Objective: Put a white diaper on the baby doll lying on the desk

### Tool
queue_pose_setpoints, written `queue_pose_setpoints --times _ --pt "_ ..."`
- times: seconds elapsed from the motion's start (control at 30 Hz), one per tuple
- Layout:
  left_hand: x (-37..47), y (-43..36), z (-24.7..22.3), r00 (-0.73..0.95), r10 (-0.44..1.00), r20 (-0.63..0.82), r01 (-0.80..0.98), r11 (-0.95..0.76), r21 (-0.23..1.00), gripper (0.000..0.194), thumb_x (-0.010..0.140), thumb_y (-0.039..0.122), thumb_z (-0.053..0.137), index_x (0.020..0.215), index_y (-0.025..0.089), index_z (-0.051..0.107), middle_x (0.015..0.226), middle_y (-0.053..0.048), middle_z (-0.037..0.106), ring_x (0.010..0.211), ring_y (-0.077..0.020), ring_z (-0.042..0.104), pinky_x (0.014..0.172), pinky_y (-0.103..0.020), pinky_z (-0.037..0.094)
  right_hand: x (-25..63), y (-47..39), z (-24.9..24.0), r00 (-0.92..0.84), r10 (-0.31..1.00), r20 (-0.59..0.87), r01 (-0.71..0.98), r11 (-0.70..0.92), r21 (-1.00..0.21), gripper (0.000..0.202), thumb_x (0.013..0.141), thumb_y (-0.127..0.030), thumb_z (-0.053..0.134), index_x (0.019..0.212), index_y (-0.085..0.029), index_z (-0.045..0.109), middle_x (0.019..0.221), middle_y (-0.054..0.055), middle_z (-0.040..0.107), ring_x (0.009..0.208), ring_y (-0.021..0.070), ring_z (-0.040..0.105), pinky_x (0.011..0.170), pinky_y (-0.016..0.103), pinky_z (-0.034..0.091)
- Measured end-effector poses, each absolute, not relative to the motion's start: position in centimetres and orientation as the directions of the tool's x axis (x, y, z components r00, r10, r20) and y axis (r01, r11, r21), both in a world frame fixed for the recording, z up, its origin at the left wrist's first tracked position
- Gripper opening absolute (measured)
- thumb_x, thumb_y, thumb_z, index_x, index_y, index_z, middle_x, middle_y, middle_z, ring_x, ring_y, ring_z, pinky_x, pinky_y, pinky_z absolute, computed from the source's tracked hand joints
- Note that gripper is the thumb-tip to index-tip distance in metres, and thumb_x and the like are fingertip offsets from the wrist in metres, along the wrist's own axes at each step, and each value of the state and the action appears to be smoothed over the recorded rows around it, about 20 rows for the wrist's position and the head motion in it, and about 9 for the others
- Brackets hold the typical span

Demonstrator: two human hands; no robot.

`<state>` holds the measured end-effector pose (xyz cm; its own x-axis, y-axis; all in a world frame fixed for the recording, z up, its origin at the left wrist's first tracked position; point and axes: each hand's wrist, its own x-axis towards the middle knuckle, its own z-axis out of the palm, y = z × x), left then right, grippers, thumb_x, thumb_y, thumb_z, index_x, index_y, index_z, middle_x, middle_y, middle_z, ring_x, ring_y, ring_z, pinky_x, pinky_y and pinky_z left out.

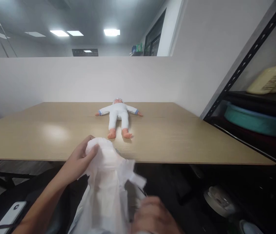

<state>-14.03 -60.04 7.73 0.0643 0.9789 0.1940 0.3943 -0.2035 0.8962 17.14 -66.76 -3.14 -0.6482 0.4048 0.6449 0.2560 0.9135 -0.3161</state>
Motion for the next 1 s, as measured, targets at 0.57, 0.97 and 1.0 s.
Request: queue_pose_setpoints --times 0.57,0.97,1.0 --pt "-10.6 -51.8 13.7 0.115 0.882 0.458 0.663 -0.411 0.625 0.039 0.105 0.059 0.057 0.099 0.02 0.06 0.081 0.002 0.056 0.072 -0.0153 0.053 0.062 -0.025 0.037 11.6 -57.4 5.1 -0.209 0.736 0.644 0.528 0.64 -0.559 0.144 0.072 -0.066 0.094 0.176 -0.025 0.003 0.169 0.026 0.041 0.152 0.049 0.049 0.109 0.069 0.057" --pt "-13.9 -42.2 10.2 0.242 0.919 0.312 0.604 -0.394 0.693 0.043 0.103 0.063 0.06 0.102 0.021 0.068 0.094 -0.001 0.067 0.081 -0.0185 0.06 0.067 -0.027 0.041 15.2 -42.3 6.0 -0.312 0.915 0.255 0.2 0.326 -0.924 0.045 0.1 -0.062 0.065 0.105 -0.02 0.078 0.099 0.007 0.084 0.094 0.0283 0.08 0.085 0.04 0.066" --pt "-14.3 -41.3 10.1 0.281 0.909 0.306 0.623 -0.416 0.663 0.042 0.103 0.063 0.061 0.099 0.021 0.068 0.089 0.0 0.065 0.077 -0.0177 0.057 0.064 -0.027 0.038 15.6 -41.1 6.1 -0.368 0.906 0.209 0.182 0.29 -0.939 0.046 0.099 -0.063 0.066 0.107 -0.02 0.079 0.103 0.007 0.084 0.097 0.0296 0.08 0.088 0.043 0.067"
